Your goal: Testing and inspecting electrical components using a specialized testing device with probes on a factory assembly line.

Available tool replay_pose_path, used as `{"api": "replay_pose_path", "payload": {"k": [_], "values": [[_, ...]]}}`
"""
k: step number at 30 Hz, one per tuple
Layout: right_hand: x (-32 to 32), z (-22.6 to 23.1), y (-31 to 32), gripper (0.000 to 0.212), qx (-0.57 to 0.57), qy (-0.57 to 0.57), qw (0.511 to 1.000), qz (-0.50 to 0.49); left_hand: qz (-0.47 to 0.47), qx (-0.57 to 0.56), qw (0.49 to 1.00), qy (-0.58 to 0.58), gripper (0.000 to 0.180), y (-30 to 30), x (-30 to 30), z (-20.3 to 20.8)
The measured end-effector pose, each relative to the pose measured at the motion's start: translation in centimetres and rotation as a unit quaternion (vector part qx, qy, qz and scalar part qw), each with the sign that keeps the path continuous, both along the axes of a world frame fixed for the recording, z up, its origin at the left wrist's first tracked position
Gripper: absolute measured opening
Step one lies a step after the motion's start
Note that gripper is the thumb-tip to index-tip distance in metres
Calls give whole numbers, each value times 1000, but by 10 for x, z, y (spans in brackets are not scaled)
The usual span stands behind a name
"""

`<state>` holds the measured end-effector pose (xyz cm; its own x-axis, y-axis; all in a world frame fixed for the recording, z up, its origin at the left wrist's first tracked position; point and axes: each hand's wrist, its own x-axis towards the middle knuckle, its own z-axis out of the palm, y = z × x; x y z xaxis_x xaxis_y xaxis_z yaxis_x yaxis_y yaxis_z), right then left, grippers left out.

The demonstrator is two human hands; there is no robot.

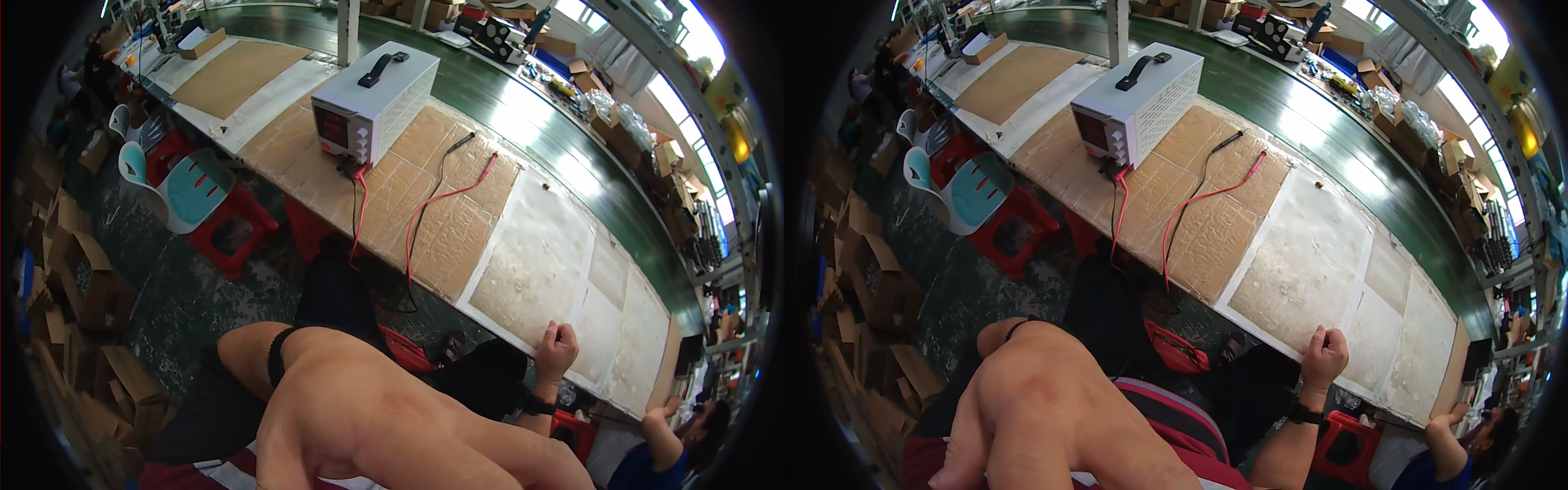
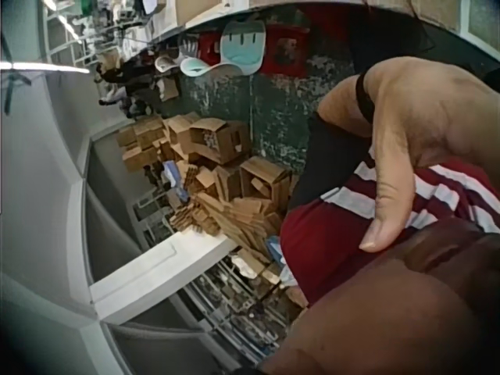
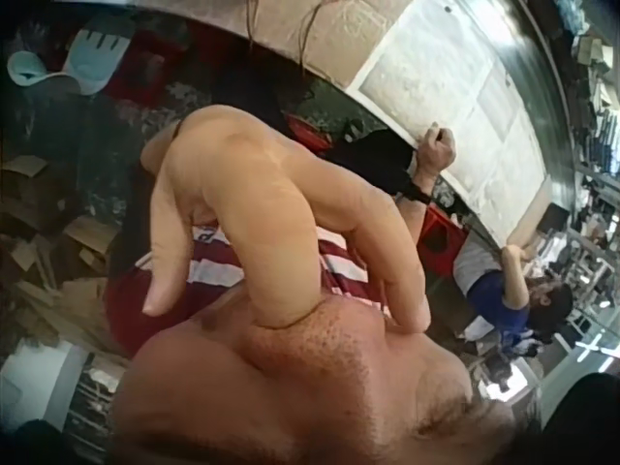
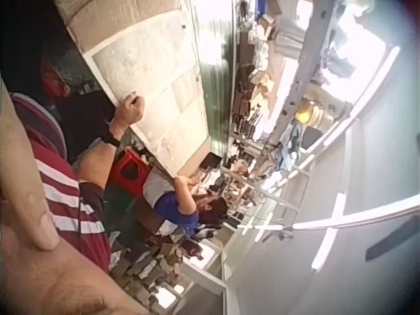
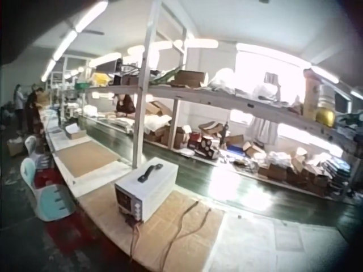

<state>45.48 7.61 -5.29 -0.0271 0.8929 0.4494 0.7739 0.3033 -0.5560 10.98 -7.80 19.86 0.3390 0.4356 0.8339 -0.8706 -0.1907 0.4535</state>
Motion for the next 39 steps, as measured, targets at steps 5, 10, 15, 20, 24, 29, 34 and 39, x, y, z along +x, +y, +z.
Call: {"api": "replay_pose_path", "payload": {"k": [5, 10, 15, 20, 24, 29, 34, 39], "values": [[1, 2, -2, 30, 11, -27, 999, -15, 16, -12, 999, 34, 56, -4, -5, 7], [4, -1, -1, 29, 8, -25, 1000, -6, 33, -15, 999, 35, 53, -3, -13, 5], [5, -5, 3, 31, 7, -21, 1000, 6, 78, 21, 996, 28, 50, -9, -29, 4], [11, -14, 7, 34, -4, -25, 1000, 10, 123, 47, 991, 23, 46, -22, -42, 8], [19, -19, 10, 34, -34, -19, 999, -5, 141, 56, 988, 14, 43, -29, -46, 8], [20, -20, 10, 33, -14, -40, 999, 9, 165, 60, 984, 7, 40, -37, -50, 11], [21, -22, 13, 33, -7, -50, 999, -4, 186, 62, 981, -7, 36, -44, -49, 14], [26, -22, 13, 32, -14, -51, 998, 19, 187, 78, 979, 0, 33, -41, -53, 12]]}}
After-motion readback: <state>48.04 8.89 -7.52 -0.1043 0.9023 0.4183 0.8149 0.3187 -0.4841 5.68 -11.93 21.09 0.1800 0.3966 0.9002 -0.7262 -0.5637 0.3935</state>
